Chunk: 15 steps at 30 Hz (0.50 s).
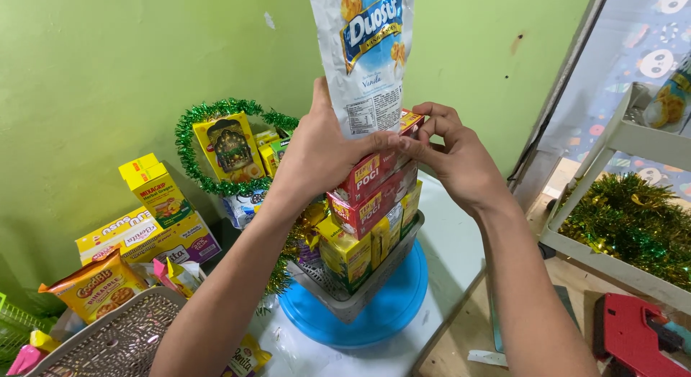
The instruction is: Assembling a decorative gift hamper with snacks and tinsel on a rotating base
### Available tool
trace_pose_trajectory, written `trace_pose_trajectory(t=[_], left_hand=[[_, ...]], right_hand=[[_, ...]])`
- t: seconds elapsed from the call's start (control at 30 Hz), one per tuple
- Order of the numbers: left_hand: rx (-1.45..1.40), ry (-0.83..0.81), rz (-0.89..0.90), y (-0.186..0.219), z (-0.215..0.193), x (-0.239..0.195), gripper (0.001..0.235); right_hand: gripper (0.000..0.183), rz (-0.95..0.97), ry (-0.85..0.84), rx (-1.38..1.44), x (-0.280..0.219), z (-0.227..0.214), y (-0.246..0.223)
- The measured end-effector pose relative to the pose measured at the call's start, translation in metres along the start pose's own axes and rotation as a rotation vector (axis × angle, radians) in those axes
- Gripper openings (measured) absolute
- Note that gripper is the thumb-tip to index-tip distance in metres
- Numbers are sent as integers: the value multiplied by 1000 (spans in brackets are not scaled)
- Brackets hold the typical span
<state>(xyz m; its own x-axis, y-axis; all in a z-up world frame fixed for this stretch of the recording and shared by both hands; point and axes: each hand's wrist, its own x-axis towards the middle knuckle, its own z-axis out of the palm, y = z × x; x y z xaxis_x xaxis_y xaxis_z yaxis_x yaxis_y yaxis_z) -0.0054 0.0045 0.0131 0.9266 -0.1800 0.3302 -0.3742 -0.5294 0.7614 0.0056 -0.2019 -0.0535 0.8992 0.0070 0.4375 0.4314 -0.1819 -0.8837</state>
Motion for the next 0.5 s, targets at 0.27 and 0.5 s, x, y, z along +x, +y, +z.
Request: trace_pose_trajectory(t=[0.27,0.5], left_hand=[[-54,-14,-10,-2,-3,0,86],[-168,-67,-9,11,-12,-10,94]], right_hand=[[31,-20,-23,54,5,0,8],[19,-185,152,-329,-57,10,10]])
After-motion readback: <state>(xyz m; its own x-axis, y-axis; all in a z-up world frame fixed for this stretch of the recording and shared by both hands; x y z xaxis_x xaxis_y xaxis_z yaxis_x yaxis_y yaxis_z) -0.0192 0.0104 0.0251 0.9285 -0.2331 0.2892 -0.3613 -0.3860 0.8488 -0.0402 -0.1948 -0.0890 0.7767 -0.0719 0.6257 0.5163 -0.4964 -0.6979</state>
